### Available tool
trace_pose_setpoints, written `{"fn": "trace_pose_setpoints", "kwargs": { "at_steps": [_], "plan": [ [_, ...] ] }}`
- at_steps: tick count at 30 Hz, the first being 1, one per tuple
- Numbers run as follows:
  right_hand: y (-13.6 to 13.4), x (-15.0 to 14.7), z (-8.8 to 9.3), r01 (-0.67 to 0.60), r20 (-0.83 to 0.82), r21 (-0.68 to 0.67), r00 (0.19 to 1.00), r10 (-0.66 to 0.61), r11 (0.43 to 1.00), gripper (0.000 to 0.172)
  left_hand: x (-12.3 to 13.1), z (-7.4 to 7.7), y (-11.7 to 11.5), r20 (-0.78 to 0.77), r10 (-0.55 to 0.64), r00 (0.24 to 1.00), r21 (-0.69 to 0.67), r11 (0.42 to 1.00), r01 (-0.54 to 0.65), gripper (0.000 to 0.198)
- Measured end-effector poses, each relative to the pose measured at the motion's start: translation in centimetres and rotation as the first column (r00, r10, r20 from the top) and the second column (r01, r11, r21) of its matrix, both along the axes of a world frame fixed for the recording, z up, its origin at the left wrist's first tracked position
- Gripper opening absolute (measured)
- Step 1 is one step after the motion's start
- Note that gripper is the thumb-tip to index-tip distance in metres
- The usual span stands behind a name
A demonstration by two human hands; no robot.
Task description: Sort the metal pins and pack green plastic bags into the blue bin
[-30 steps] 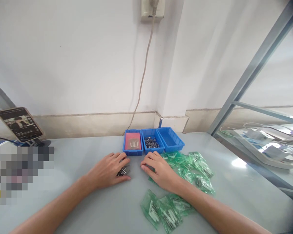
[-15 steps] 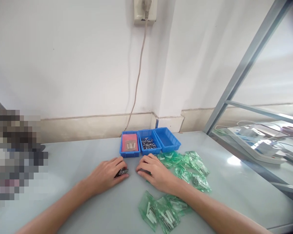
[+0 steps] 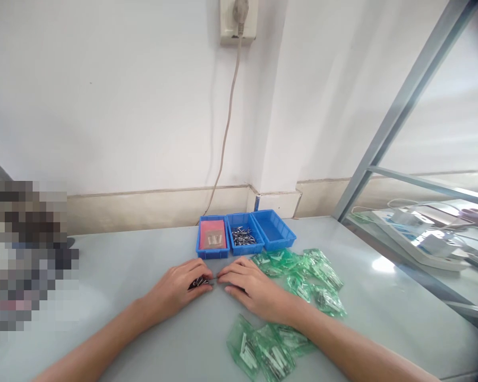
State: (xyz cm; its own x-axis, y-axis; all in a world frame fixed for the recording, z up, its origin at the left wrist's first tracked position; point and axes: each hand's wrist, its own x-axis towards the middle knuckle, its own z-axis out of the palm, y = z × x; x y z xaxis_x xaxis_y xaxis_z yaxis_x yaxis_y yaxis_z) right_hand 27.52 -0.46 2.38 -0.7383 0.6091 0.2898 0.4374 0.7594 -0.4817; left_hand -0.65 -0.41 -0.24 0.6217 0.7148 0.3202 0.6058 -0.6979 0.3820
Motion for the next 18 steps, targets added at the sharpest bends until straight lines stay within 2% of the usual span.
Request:
{"fn": "trace_pose_setpoints", "kwargs": {
  "at_steps": [7,18],
  "plan": [
    [0.08,-0.06,-0.46,-0.001,-0.002,0.023,1.0,0.001,1.0,0.026,0.25,-0.05,-0.05,0.025,-0.023,0.999,-0.003,1.0,0.023,0.011],
    [-0.08,-0.17,-0.02,-0.01,-0.01,0.043,1.0,0.011,0.999,0.025,0.4,0.01,-0.16,0.03,-0.039,0.999,0.058,0.998,0.037,0.012]
  ]
}}
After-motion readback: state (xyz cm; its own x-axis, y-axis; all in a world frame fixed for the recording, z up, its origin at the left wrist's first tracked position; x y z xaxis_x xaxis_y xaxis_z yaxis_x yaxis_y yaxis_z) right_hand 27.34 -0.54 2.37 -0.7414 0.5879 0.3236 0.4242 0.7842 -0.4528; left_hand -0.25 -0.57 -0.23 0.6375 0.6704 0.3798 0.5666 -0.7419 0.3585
